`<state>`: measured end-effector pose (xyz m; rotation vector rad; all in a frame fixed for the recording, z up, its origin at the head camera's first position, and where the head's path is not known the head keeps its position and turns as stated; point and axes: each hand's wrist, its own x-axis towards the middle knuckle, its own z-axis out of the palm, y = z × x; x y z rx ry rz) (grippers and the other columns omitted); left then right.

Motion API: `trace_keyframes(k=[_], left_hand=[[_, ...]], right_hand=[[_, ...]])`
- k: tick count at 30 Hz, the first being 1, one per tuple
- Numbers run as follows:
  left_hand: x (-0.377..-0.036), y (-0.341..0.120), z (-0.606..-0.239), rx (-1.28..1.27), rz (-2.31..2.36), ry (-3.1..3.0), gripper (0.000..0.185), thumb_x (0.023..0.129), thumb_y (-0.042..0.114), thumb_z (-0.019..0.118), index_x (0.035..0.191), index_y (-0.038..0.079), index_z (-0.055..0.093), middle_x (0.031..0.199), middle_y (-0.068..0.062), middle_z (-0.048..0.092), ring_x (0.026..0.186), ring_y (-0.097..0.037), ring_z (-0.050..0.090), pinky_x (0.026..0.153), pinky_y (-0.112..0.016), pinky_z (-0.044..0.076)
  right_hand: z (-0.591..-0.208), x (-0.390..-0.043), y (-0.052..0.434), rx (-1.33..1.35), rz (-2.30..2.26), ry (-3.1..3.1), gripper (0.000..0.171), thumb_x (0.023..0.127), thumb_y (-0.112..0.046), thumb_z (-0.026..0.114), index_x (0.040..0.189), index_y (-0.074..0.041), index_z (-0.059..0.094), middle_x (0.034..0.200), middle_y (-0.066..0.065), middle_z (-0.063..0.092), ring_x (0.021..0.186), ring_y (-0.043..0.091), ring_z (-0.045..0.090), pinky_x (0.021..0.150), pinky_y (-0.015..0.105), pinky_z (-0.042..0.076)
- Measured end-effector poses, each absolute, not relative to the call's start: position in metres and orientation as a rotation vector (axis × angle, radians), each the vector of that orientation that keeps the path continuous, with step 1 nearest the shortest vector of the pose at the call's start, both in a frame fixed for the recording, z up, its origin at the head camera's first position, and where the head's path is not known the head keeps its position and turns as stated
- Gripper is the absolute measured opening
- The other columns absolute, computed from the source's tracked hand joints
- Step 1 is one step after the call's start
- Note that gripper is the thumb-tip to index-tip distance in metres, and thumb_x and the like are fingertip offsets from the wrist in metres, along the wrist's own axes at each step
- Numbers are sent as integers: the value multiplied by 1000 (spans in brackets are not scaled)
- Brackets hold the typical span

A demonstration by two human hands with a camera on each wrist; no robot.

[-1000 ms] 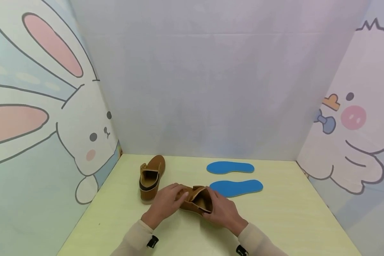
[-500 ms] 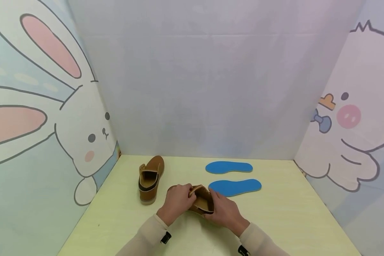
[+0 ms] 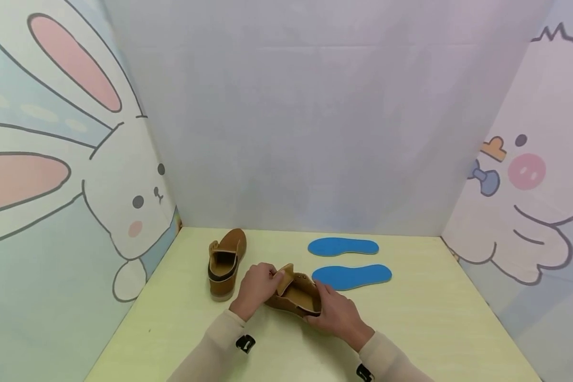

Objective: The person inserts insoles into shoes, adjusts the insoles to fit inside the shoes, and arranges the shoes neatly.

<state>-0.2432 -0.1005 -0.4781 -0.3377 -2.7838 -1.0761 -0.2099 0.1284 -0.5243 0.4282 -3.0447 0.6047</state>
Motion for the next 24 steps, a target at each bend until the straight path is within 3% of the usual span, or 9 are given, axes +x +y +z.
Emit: trace_keyframes(k=[10, 24], left_hand=[[-258, -118, -489, -234, -1032, -2787, 31, 96, 25, 69, 66, 15, 67, 54, 7, 55, 48, -10, 49, 46, -27, 40], [-261, -131, -506, -67, -953, -2919, 39, 96, 27, 67, 59, 17, 59, 56, 6, 49, 52, -11, 45, 47, -27, 35]], right_hand=[[-526, -211, 129, 437, 606, -3042, 94, 75, -53, 85, 147, -5, 48, 132, 14, 59, 92, 28, 66, 69, 47, 55], [-527, -210, 129, 448, 600, -3025, 90, 74, -53, 85, 143, -5, 52, 129, 13, 61, 90, 27, 66, 67, 45, 55]])
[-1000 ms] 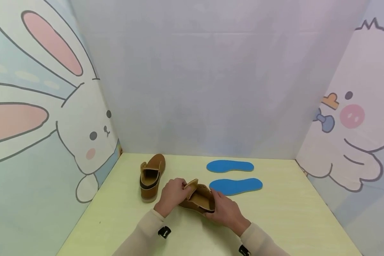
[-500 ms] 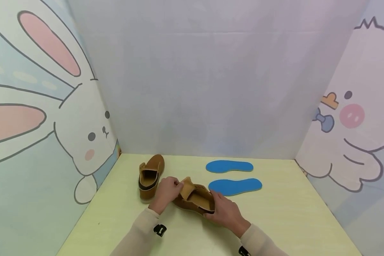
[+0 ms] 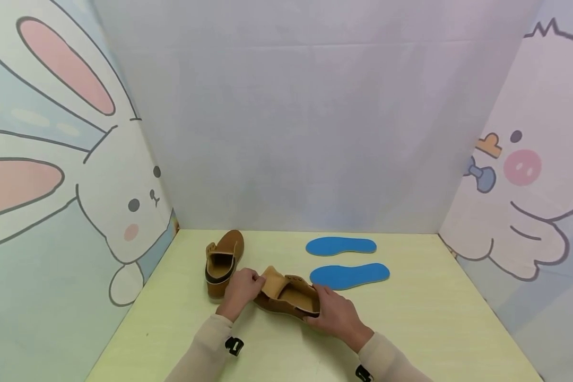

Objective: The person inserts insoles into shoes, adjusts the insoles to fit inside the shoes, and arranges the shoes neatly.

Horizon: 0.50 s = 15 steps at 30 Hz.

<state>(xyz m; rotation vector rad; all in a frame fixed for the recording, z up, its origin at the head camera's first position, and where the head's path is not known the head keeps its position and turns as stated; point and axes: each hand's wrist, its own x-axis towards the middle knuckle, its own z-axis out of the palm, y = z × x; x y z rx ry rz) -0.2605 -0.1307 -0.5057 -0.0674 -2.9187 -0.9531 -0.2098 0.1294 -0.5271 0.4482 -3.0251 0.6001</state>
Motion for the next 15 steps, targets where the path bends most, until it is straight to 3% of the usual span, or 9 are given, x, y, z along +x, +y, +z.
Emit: trace_keyframes(k=[6, 15], left_hand=[[-260, -132, -513, 2, -921, -2974, 44, 97, 32, 65, 58, 16, 52, 57, 4, 45, 53, -12, 44, 47, -28, 31], [-256, -127, -514, 37, -704, -3069, 31, 95, 38, 65, 79, 16, 51, 69, -2, 53, 62, -19, 51, 58, -41, 39]], right_hand=[[-524, -208, 128, 446, 599, -3028, 94, 75, -54, 84, 147, -5, 49, 134, 16, 59, 92, 31, 67, 69, 48, 56], [-525, -207, 128, 474, 564, -3039, 101, 75, -53, 85, 154, -6, 42, 137, 19, 57, 87, 32, 67, 63, 48, 55]])
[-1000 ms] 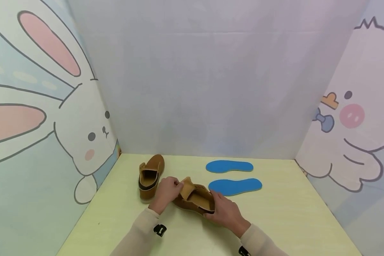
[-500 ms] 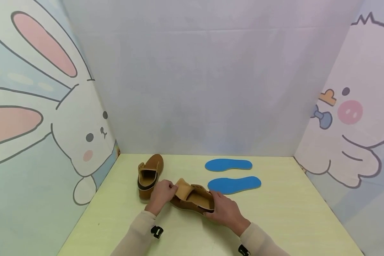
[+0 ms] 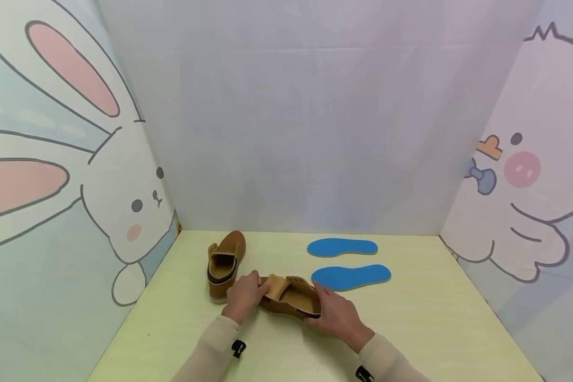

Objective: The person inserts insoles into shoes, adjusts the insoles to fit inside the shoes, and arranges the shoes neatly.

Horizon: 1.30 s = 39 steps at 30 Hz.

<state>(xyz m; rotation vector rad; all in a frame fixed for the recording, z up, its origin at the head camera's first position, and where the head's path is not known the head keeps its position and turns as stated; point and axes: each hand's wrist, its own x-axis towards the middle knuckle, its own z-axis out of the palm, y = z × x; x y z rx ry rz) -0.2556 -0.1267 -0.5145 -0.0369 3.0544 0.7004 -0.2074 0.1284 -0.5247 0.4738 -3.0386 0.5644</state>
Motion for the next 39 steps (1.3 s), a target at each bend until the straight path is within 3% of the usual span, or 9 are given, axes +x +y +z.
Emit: trace_keyframes(k=[2, 7, 11, 16, 21, 25, 30, 35, 39], left_hand=[[-255, -124, -513, -26, 660, 3064, 30, 95, 38, 64, 82, 13, 54, 70, -3, 54, 62, -21, 52, 57, -42, 41], [-255, -122, -515, 78, 617, 3109, 32, 96, 31, 63, 107, 1, 60, 77, -9, 59, 61, -24, 53, 55, -44, 45], [-260, -120, -520, 543, 669, 3167, 11, 94, 4, 64, 100, 8, 57, 87, -2, 53, 74, -19, 51, 62, -36, 47], [-256, -120, -522, 1081, 588, 3122, 34, 89, -15, 65, 106, 13, 68, 108, 1, 59, 98, -17, 55, 83, -29, 53], [-249, -122, -518, 1172, 545, 3001, 27, 102, 6, 61, 126, 8, 72, 129, -4, 64, 121, -23, 57, 102, -38, 49], [-246, -127, -512, 1104, 563, 2885, 46, 108, 34, 51, 145, 7, 57, 147, -10, 54, 139, -31, 45, 112, -49, 38], [-243, -134, -508, 959, 644, 2747, 74, 102, 63, 43, 157, 13, 40, 161, -7, 36, 150, -34, 25, 118, -60, 19], [-241, -138, -510, 909, 621, 2740, 90, 91, 74, 51, 160, 18, 36, 163, -2, 33, 151, -29, 24, 117, -66, 13], [-240, -139, -510, 921, 628, 2742, 94, 88, 74, 56, 159, 16, 36, 163, -3, 34, 151, -29, 25, 117, -67, 13]], right_hand=[[-525, -207, 129, 474, 567, -3040, 102, 75, -53, 85, 154, -6, 41, 136, 18, 58, 86, 31, 67, 63, 48, 55], [-527, -207, 129, 472, 583, -3047, 102, 75, -53, 85, 153, -5, 42, 135, 18, 59, 90, 31, 67, 66, 48, 55], [-532, -207, 130, 465, 587, -3047, 101, 74, -54, 84, 153, -5, 43, 133, 17, 60, 93, 30, 67, 68, 49, 55], [-536, -206, 127, 469, 613, -3059, 102, 74, -53, 84, 153, -5, 42, 134, 17, 60, 93, 31, 67, 69, 50, 55], [-535, -205, 126, 461, 574, -3073, 102, 74, -54, 84, 153, -5, 42, 134, 17, 60, 96, 32, 67, 70, 50, 55], [-532, -209, 128, 449, 559, -3059, 104, 74, -57, 83, 154, -6, 41, 136, 16, 60, 101, 33, 67, 74, 51, 56], [-530, -211, 129, 457, 544, -3060, 106, 73, -55, 85, 156, -7, 39, 137, 16, 59, 101, 35, 67, 74, 54, 56], [-523, -209, 129, 531, 525, -3044, 112, 73, -63, 82, 159, -9, 33, 142, 15, 56, 111, 35, 64, 79, 54, 56], [-511, -207, 128, 675, 542, -2913, 89, 88, -57, 71, 159, -15, 36, 147, 10, 52, 124, 34, 59, 92, 53, 53]])
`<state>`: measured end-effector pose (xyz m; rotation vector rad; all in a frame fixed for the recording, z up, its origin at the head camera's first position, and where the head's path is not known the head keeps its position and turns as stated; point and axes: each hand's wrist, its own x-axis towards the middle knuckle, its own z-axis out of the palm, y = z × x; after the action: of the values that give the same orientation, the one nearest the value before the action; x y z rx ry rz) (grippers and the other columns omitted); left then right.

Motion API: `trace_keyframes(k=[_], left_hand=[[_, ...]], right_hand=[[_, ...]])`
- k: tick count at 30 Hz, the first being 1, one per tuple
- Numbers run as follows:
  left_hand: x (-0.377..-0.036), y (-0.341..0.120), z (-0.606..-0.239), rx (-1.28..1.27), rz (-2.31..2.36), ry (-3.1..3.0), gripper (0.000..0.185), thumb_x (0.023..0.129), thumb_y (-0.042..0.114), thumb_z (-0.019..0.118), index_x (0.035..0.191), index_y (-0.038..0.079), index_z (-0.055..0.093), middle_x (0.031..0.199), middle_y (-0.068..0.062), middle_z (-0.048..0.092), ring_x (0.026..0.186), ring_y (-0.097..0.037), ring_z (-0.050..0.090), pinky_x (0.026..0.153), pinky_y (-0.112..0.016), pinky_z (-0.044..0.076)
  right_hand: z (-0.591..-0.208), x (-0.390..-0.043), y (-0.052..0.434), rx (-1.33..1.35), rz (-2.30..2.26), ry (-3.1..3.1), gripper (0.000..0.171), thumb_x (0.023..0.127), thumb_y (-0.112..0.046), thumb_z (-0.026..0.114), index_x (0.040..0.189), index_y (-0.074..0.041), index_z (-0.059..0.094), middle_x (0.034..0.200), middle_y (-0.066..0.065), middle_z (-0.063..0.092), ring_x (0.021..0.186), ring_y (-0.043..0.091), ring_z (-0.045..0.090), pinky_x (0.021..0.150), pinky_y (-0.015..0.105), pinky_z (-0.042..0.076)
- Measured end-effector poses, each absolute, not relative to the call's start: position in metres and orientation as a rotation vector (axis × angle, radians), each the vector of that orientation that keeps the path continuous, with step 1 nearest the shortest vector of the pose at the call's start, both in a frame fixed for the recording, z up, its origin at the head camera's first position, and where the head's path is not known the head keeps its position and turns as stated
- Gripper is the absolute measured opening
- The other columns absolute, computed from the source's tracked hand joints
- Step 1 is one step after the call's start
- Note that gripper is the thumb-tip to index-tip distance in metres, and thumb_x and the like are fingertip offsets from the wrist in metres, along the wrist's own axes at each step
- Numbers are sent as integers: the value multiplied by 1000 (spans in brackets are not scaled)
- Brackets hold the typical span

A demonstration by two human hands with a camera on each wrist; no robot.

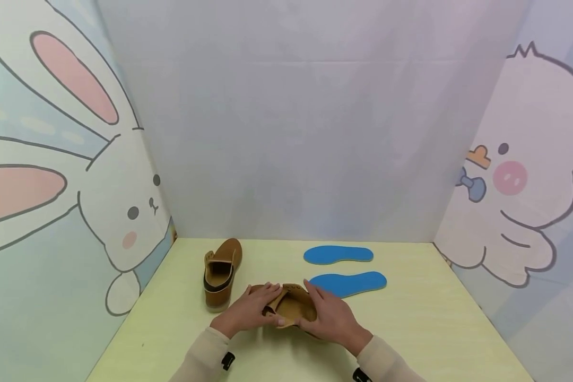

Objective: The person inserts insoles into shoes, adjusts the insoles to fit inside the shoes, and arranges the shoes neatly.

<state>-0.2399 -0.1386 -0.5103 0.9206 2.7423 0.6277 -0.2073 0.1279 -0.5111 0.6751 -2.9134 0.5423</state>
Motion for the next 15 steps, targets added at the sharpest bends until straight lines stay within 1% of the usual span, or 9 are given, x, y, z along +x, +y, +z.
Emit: trace_keyframes(k=[2, 3, 5, 7, 9, 15], left_hand=[[-240, -138, -511, 921, 619, 2753, 95, 87, 74, 57, 159, 15, 36, 163, -3, 34, 151, -30, 25, 118, -64, 16], [-240, -138, -511, 923, 607, 2764, 96, 87, 74, 58, 159, 14, 36, 162, -3, 34, 151, -30, 26, 118, -62, 18], [-240, -136, -511, 929, 567, 2789, 97, 86, 74, 59, 159, 13, 37, 162, -4, 35, 150, -30, 27, 118, -57, 22], [-241, -134, -510, 937, 515, 2814, 98, 85, 75, 59, 158, 13, 38, 161, -4, 36, 150, -30, 29, 118, -54, 24], [-241, -131, -509, 941, 467, 2834, 100, 83, 76, 59, 157, 12, 40, 161, -4, 37, 149, -29, 30, 119, -53, 24], [-236, -126, -509, 951, 382, 2878, 100, 81, 76, 63, 155, 12, 44, 159, -6, 41, 147, -30, 34, 118, -55, 26]], right_hand=[[-506, -207, 126, 766, 521, -2828, 71, 96, -47, 63, 157, -16, 41, 148, 8, 53, 125, 31, 58, 95, 52, 52], [-504, -208, 124, 808, 500, -2789, 64, 99, -41, 61, 155, -15, 44, 147, 7, 53, 125, 30, 59, 95, 51, 52], [-501, -210, 122, 862, 439, -2743, 56, 101, -32, 57, 152, -13, 49, 147, 6, 54, 124, 28, 60, 95, 48, 53], [-500, -212, 121, 872, 368, -2738, 53, 101, -28, 56, 150, -11, 51, 146, 7, 55, 123, 27, 61, 92, 47, 54], [-500, -214, 120, 856, 330, -2753, 52, 100, -25, 56, 149, -9, 52, 146, 7, 55, 121, 27, 62, 91, 46, 55], [-500, -219, 120, 789, 348, -2816, 54, 99, -23, 59, 150, -8, 51, 146, 9, 55, 120, 30, 62, 91, 47, 55]])
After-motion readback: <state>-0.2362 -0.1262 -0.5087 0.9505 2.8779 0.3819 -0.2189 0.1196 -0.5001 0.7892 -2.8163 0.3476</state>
